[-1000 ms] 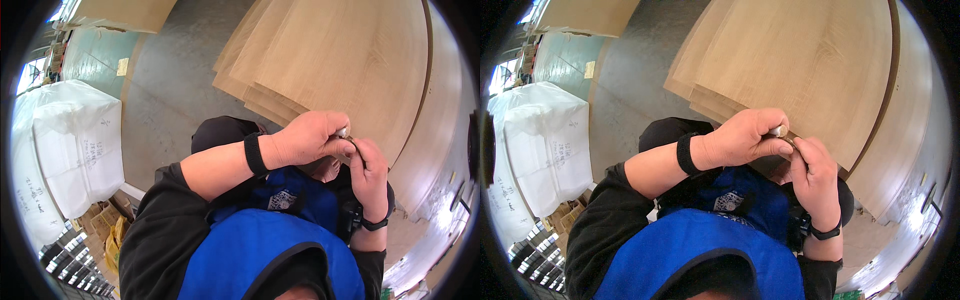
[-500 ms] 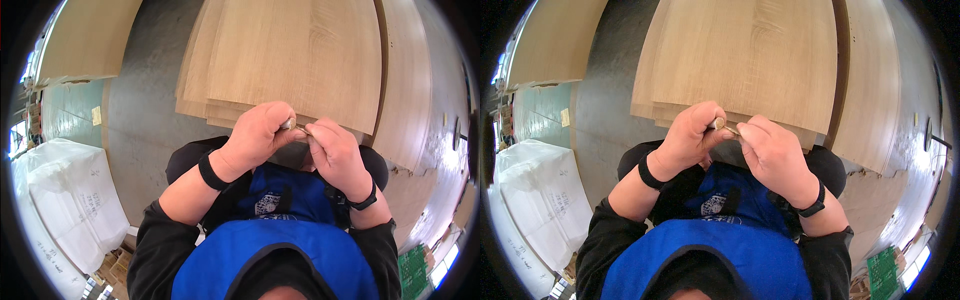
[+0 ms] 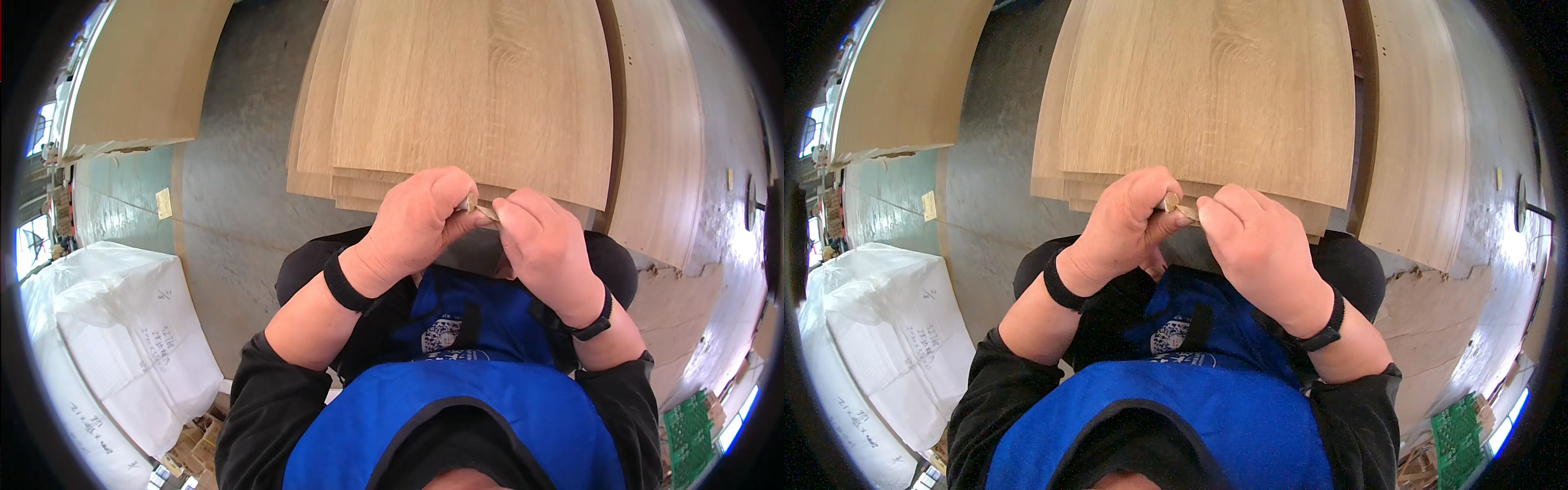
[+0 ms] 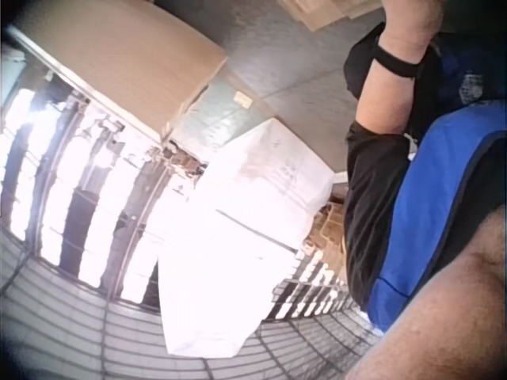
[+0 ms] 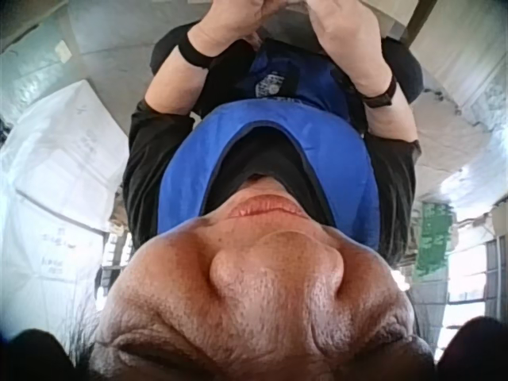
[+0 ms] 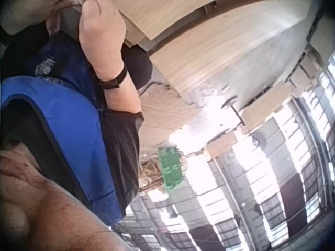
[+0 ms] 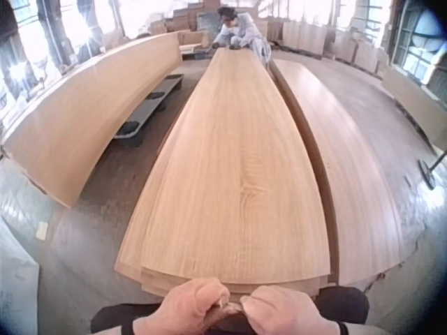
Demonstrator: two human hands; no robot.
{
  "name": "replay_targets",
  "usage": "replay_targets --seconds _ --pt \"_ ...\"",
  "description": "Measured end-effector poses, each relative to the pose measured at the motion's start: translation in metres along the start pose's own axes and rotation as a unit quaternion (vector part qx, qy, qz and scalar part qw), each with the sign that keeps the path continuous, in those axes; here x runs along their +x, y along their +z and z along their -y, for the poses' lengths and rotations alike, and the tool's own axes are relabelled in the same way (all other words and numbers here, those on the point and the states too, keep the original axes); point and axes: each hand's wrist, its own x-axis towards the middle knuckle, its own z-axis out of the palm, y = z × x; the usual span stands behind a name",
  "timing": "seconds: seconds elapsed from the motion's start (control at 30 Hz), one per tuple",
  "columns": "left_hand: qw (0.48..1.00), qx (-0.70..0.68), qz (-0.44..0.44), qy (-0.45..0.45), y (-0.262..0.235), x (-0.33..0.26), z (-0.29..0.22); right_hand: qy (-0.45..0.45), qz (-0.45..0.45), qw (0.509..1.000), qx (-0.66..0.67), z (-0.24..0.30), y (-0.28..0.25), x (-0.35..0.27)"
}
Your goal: Marking and scraping the edges of wooden panels in a furniture manufacturing facility.
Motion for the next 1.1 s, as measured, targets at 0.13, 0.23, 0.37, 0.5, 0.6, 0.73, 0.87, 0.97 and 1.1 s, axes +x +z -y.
replay_targets --seconds 0.13,0.23,0.37,0.5,0.6,0.73,0.87,0.97,1.1 --pt "1.0 -0.03 -0.001 -0.009 -0.005 0.003 0.004 -0.056 -0.039 0.991 -0.118 -0.004 0.003 0.0" --pt "0.999 -0.009 -0.023 -0.045 -0.016 0.004 0.009 -0.066 -0.062 0.985 -0.149 -0.005 0.004 -0.001" --pt "0.972 0.073 -0.159 -0.159 -0.039 0.01 0.025 -0.029 -0.087 0.984 -0.156 -0.001 0.007 -0.004" --pt "0.904 0.288 -0.296 -0.105 -0.057 0.017 0.066 0.015 -0.089 0.987 -0.131 0.006 0.013 -0.012" --pt "0.905 0.292 -0.29 -0.11 -0.046 0.016 0.088 0.071 -0.101 0.989 -0.077 0.005 0.022 -0.031" --pt "0.918 0.287 -0.248 -0.119 -0.046 0.015 0.095 0.146 -0.055 0.986 0.05 0.007 0.038 -0.06" --pt "0.926 0.27 -0.24 -0.111 -0.031 0.016 0.088 0.234 -0.042 0.952 0.193 0.007 0.045 -0.074" --pt "0.927 0.273 -0.24 -0.097 -0.011 0.02 0.081 0.441 -0.006 0.784 0.438 0.009 0.039 -0.075" --pt "0.914 0.316 -0.241 -0.079 0.002 0.02 0.069 0.421 -0.062 0.733 0.53 -0.01 0.047 -0.09"
